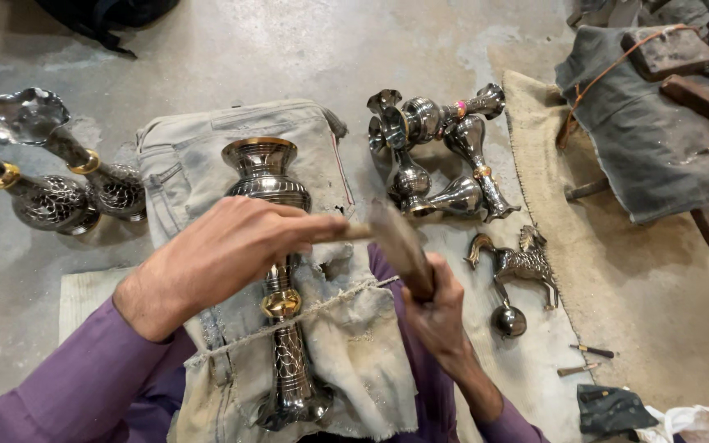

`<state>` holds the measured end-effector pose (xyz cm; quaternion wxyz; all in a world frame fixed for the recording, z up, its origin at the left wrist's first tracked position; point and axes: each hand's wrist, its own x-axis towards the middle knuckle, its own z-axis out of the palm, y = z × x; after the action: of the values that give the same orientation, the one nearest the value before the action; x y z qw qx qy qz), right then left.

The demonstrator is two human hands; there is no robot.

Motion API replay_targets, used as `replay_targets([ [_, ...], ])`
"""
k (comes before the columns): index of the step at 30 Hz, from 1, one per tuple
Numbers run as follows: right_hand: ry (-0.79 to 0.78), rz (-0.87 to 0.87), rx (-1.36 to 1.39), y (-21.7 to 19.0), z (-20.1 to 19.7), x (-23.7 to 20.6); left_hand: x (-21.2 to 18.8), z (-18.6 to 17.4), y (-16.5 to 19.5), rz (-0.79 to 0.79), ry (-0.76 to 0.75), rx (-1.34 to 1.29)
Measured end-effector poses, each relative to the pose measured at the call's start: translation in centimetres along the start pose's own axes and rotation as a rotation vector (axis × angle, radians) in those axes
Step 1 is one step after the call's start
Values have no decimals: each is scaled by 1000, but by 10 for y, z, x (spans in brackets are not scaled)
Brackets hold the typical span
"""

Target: The person holds a small punch against the surface of an engraved silver vase resting on a padded lap board and strikes the punch with a wooden mallet, working the patterned areas of the vase body. The person repositions the punch repeatedly around the vase while hammering.

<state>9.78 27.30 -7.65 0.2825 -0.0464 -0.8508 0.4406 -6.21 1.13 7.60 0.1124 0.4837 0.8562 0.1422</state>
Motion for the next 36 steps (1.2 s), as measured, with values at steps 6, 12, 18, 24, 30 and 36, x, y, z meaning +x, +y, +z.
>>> replay_targets([
  [6, -318, 30, 98, -59, -25, 0, -49, 25, 9, -2, 783, -619],
  [12, -830, -294, 130, -117, -31, -16, -85, 106, 60, -396, 1055, -1497],
  [18, -729, -482, -161, -118, -12, -27, -78, 163, 76, -375, 1168, -1747],
  [24, -664, -668, -204, -118, -7, -47, -78, 169, 72, -319, 1242, -1646],
  [30, -762, -521, 5, -123, -20, -18, -77, 142, 66, -412, 1095, -1578],
  [36, -394, 192, 313, -104, -40, 6, -74, 73, 7, -402, 774, -1212],
])
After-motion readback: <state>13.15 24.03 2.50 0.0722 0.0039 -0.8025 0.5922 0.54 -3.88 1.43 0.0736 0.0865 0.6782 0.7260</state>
